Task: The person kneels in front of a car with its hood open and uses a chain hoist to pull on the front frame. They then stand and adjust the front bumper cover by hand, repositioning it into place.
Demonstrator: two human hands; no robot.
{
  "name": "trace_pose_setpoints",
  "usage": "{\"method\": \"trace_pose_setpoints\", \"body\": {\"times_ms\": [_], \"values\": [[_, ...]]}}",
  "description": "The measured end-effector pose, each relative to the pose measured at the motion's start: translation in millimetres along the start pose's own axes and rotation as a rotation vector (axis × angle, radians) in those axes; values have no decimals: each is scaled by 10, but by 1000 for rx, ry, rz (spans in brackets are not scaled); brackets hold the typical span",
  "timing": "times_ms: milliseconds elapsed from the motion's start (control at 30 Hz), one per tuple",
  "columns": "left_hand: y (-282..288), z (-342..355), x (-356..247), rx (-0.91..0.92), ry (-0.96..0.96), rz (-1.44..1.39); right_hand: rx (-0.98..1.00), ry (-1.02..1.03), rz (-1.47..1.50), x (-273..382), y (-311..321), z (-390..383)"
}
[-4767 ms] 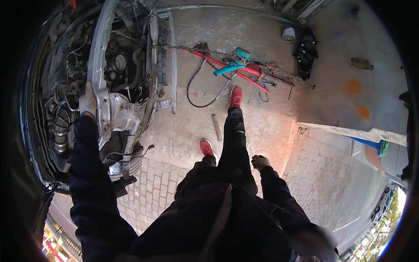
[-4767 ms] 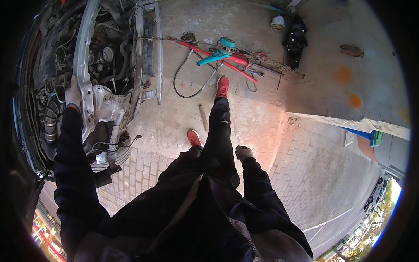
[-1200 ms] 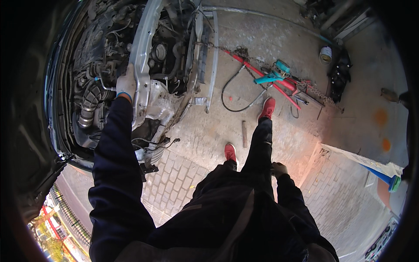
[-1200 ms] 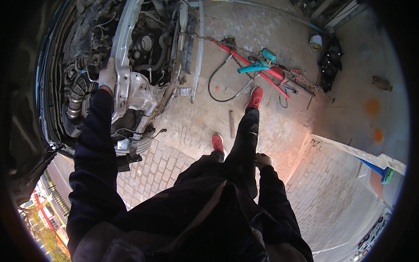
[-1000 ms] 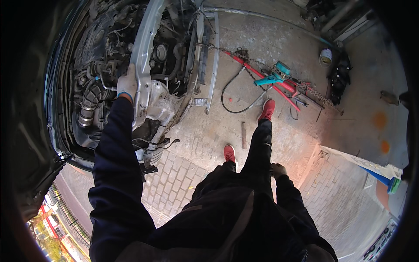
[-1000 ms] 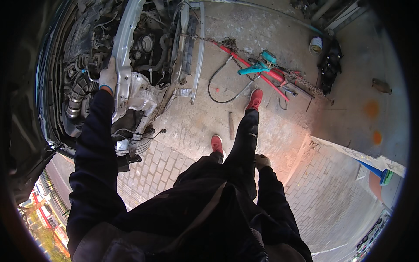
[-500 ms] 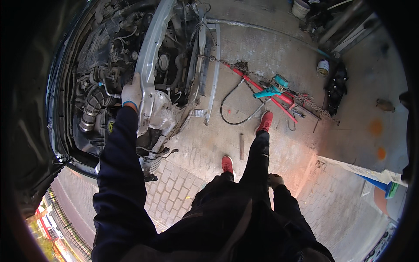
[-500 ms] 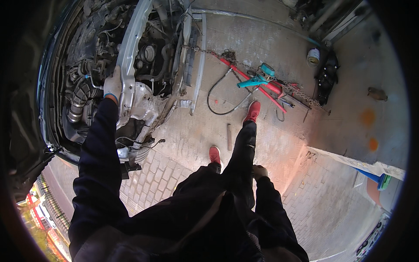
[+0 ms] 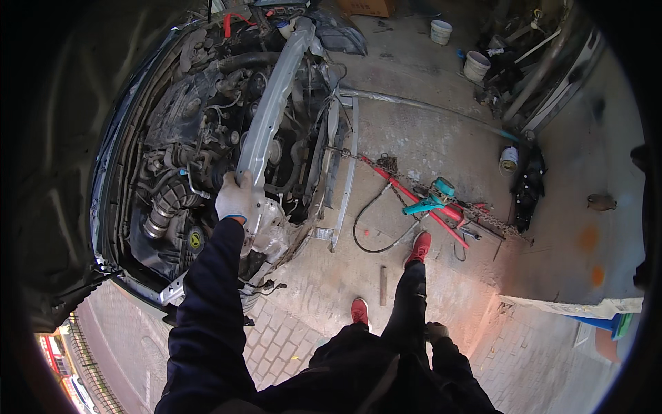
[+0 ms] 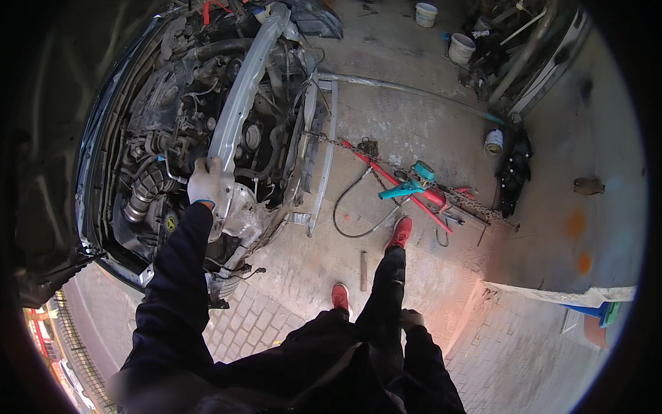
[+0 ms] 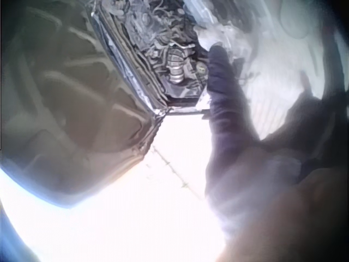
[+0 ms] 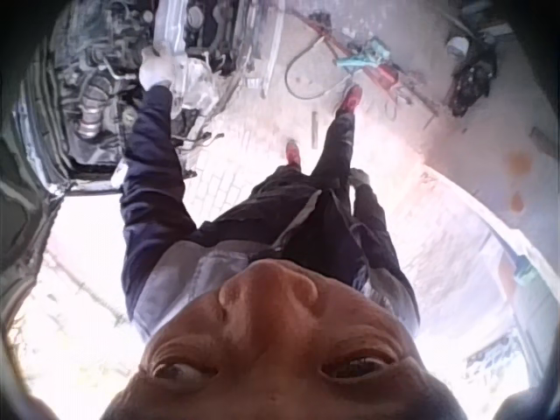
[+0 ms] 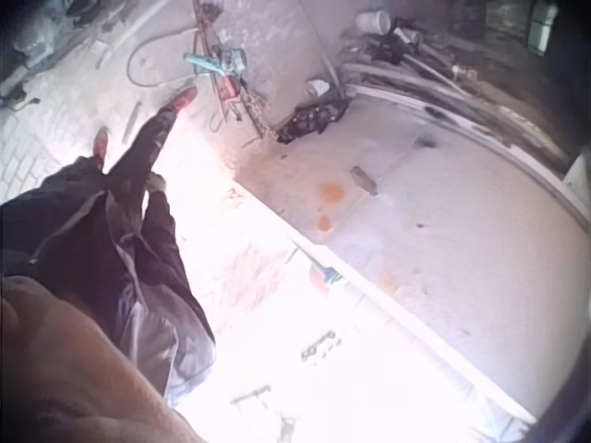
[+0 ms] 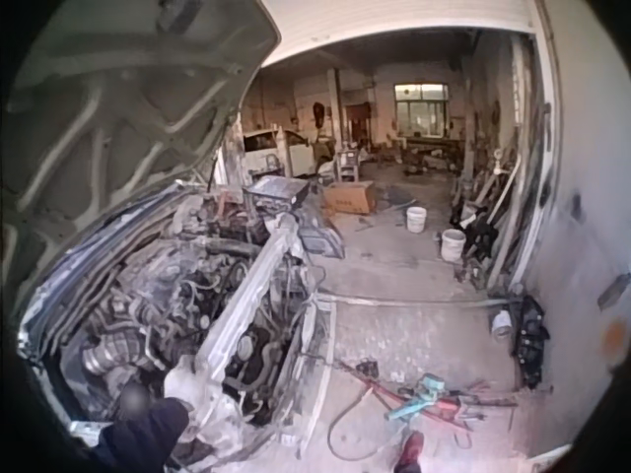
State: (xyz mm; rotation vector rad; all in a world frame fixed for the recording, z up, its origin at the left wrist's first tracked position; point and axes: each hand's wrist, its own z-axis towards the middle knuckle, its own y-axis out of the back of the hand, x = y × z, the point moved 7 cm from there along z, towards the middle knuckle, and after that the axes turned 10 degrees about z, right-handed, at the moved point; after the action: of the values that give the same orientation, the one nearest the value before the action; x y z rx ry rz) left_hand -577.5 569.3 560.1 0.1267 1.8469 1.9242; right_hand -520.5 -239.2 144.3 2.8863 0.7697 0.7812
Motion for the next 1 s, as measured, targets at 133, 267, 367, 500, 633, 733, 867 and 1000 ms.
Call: {"method": "trace_pose_setpoints", "body": {"times_ms": [133, 267, 367, 500, 633, 733, 867, 1000], "values": [[161, -111, -191, -71, -112, 66, -11, -96, 134, 31, 66, 56], [186, -143, -210, 49, -34, 19, 130, 314, -360, 180, 62, 265], [140, -150, -215, 145, 18, 38, -1, 196, -495, 75, 276, 364], [113, -121, -182, 98, 49, 94, -127, 260, -226, 367, 416, 170], [43, -60, -122, 36, 12, 93, -218, 434, -214, 1004, 402, -122], [-42, -21, -49, 68, 48, 58, -276, 397, -207, 1396, 432, -142], [-65, -16, -32, 27, 80, 15, -267, 300, -41, 1767, 546, 159], [-89, -36, -25, 31, 66, 40, -230, 309, -112, 2116, 732, 726]]}}
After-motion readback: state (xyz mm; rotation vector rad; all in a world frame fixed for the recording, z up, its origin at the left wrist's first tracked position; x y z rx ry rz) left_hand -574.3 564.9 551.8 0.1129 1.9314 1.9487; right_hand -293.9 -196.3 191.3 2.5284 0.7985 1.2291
